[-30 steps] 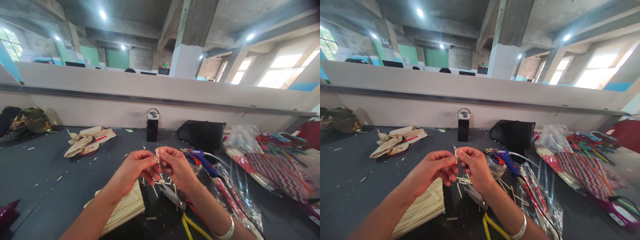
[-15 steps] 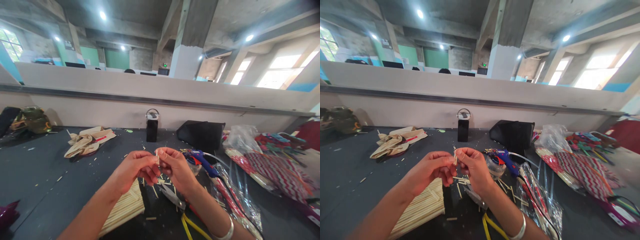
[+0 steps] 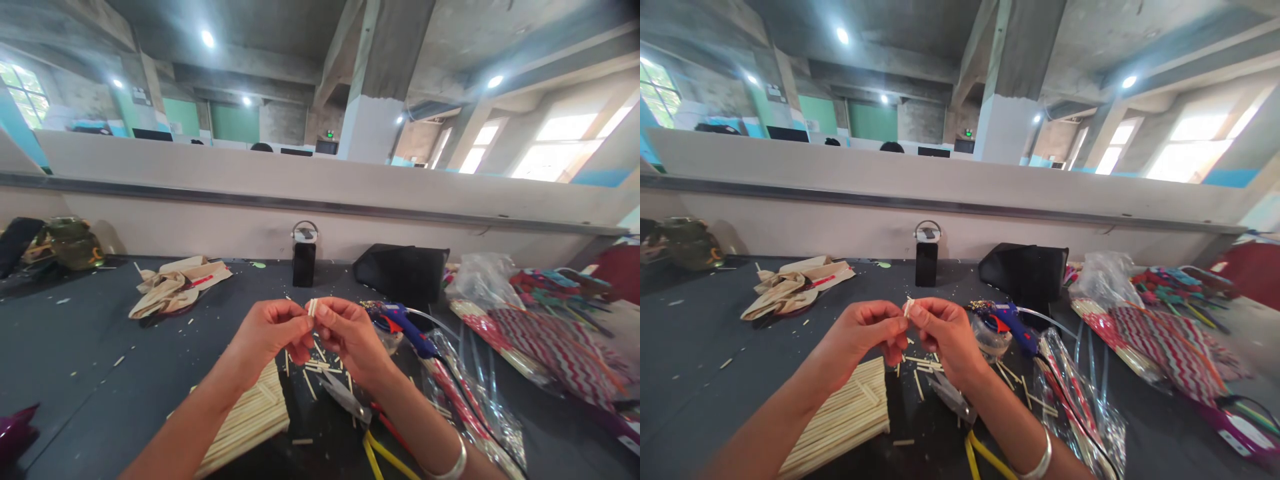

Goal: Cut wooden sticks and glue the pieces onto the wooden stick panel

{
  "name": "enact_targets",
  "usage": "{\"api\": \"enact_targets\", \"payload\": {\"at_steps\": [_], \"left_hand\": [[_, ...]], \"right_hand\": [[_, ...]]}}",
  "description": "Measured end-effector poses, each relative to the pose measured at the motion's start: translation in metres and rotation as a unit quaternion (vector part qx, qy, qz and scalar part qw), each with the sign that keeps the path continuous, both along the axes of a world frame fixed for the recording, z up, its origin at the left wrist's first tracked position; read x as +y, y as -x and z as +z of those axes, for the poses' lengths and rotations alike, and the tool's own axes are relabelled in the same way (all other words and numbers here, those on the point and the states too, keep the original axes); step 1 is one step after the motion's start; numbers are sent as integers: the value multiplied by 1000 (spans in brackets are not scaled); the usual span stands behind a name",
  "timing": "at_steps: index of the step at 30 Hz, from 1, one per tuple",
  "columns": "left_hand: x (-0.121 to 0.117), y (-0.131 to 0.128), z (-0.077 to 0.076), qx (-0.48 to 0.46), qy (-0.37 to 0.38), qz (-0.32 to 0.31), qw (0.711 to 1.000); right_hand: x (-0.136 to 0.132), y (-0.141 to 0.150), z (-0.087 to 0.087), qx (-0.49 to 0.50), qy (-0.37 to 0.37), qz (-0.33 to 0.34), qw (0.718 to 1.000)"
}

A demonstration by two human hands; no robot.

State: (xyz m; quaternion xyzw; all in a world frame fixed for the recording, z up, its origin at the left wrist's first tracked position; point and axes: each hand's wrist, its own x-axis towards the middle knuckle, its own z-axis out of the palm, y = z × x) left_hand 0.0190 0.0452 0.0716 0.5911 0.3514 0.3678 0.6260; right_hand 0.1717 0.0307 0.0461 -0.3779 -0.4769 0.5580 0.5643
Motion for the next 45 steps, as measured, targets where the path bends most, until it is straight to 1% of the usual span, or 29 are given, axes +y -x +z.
{"api": "enact_targets", "payload": {"at_steps": [2, 4, 6, 8, 9, 11, 14, 17, 19, 21, 23, 25, 27, 29, 31, 33, 34, 35, 37, 39, 40, 42, 43, 45], "left_hand": [[3, 0, -1, 38, -14, -6, 999], [7, 2, -5, 132, -53, -13, 990], [13, 6, -9, 251, -101, -19, 963], [16, 8, -12, 326, -131, -23, 936], [17, 9, -14, 347, -141, -26, 927], [16, 8, -15, 375, -158, -37, 913], [12, 5, -16, 409, -181, -62, 892], [11, 3, -13, 428, -201, -69, 878], [12, 5, -11, 436, -212, -64, 873], [14, 9, -9, 429, -218, -43, 876], [16, 14, -7, 395, -225, 0, 891], [18, 18, -6, 341, -232, 52, 909], [20, 20, -4, 299, -240, 85, 919], [20, 22, -1, 279, -235, 71, 928], [18, 24, 2, 257, -216, 19, 942], [16, 27, 7, 229, -209, -37, 950], [15, 29, 9, 219, -217, -61, 949], [13, 31, 11, 213, -227, -84, 947], [10, 33, 13, 207, -232, -127, 942], [7, 30, 12, 196, -211, -152, 945], [5, 28, 11, 189, -199, -154, 949], [2, 20, 8, 184, -192, -123, 956], [0, 16, 7, 186, -200, -92, 958], [-2, 10, 7, 185, -245, -3, 952]], "right_hand": [[2, -2, -2, -33, 0, -10, 999], [8, -6, -5, -79, 3, -24, 997], [17, -14, -10, -140, 11, -40, 989], [28, -23, -17, -217, 18, -55, 974], [33, -27, -21, -264, 22, -58, 963], [42, -33, -30, -364, 27, -60, 929], [48, -34, -43, -506, 34, -64, 860], [42, -23, -54, -615, 39, -64, 785], [33, -13, -59, -669, 25, -46, 741], [22, -1, -61, -710, -6, -9, 704], [13, 8, -58, -739, -52, 29, 671], [5, 13, -50, -758, -112, 53, 640], [-1, 16, -38, -764, -179, 62, 616], [-6, 18, -27, -761, -240, 62, 599], [-12, 19, -19, -754, -313, 43, 575], [-17, 20, -15, -741, -387, -5, 549], [-20, 21, -15, -730, -419, -32, 539], [-22, 22, -15, -718, -446, -53, 532], [-26, 25, -15, -697, -483, -71, 526], [-29, 26, -15, -686, -502, -65, 522], [-30, 27, -15, -685, -502, -62, 525], [-30, 25, -12, -682, -494, -40, 538], [-28, 23, -10, -678, -492, -27, 546], [-23, 16, -5, -673, -487, -19, 556]]}}
